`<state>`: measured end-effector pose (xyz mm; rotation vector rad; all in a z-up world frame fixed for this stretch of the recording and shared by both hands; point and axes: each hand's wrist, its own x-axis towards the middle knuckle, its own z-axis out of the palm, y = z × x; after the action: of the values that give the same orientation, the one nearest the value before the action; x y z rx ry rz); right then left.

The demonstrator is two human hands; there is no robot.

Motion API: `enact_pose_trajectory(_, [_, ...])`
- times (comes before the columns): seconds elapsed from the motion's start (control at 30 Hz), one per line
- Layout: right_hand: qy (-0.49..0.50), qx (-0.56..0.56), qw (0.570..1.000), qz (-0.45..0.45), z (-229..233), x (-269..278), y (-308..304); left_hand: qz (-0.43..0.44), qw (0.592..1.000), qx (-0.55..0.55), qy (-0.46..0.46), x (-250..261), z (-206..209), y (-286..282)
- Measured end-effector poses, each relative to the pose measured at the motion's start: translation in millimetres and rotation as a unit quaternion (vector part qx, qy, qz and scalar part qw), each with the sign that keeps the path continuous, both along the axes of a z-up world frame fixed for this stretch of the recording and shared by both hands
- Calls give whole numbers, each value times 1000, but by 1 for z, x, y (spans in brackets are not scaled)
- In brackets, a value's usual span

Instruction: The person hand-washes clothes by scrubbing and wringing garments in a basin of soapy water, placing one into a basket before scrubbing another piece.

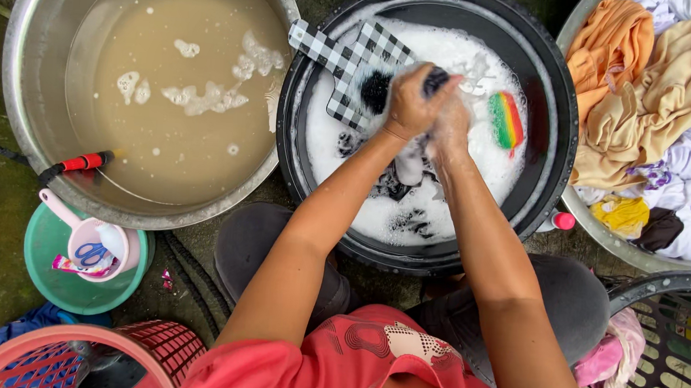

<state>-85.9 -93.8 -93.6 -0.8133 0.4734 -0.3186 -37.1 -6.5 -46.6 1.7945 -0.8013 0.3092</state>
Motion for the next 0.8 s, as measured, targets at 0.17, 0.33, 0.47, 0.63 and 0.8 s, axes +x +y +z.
enact_pose_trajectory(0.17, [99, -73, 992, 15, 4, 2, -10, 73, 995, -63, -24, -5, 17, -7])
enact_pose_trajectory(0.33, [90, -87, 992, -9, 14, -7, -19, -121, 987, -58, -87, -40, 5, -37])
enact_pose_trajectory(0.47, [138, -158, 977, 45, 27, -12, -10, 47, 995, 48, 67, 19, -32, -11])
enact_pose_trajectory(0.63, [157, -396, 873, 236, 62, -20, -28, 163, 980, 104, 37, 57, -17, 40])
enact_pose_trajectory(0.8, [-15, -544, 806, 235, 68, -17, -29, -43, 995, -70, 49, 14, 37, 9])
